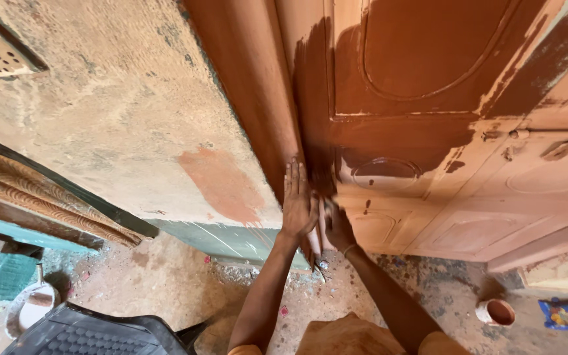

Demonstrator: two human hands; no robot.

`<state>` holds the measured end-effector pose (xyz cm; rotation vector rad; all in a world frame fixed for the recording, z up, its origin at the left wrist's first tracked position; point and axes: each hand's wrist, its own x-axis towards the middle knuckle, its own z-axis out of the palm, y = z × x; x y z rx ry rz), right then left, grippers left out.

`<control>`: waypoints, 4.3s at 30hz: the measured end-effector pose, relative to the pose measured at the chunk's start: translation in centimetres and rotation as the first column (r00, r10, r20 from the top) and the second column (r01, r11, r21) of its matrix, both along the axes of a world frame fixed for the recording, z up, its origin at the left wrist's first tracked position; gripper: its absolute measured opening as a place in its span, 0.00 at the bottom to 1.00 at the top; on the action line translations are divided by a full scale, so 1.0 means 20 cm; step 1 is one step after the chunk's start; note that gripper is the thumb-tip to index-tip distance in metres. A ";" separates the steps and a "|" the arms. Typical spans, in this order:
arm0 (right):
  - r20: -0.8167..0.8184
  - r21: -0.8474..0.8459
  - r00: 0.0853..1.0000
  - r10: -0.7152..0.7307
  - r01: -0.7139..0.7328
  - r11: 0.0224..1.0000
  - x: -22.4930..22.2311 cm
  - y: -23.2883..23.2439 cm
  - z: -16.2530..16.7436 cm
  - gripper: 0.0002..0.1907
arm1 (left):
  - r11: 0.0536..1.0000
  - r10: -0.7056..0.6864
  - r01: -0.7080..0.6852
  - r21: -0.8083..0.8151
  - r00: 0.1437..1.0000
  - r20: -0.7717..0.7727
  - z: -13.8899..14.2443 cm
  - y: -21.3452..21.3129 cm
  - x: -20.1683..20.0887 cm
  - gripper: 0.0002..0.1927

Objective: The person paints a wooden door with a paintbrush, applying reddish-brown paint across the door panels and edges while steadying the door with the other hand. They work over the recessed panels, around the latch area, and along the door frame, then dip the brush back into the paint can on the floor.

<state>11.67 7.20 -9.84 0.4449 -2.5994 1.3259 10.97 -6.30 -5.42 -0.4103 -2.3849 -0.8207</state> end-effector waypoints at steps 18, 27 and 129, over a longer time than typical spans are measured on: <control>0.002 -0.755 0.936 0.352 -0.229 0.614 0.01 0.45 0.55 0.26 | 0.999 -0.032 0.032 0.014 0.999 0.039 0.01 0.09 -0.05 0.36; -0.165 -0.395 0.985 -0.056 -0.014 0.918 -0.07 0.63 0.20 0.28 | 0.996 -0.093 0.093 0.010 0.987 0.130 -0.08 0.41 -0.13 0.37; 0.689 -0.593 0.688 0.228 0.355 0.723 0.02 1.38 -0.14 0.29 | 0.992 -0.127 0.126 0.017 0.986 0.110 -0.08 1.21 -0.11 0.38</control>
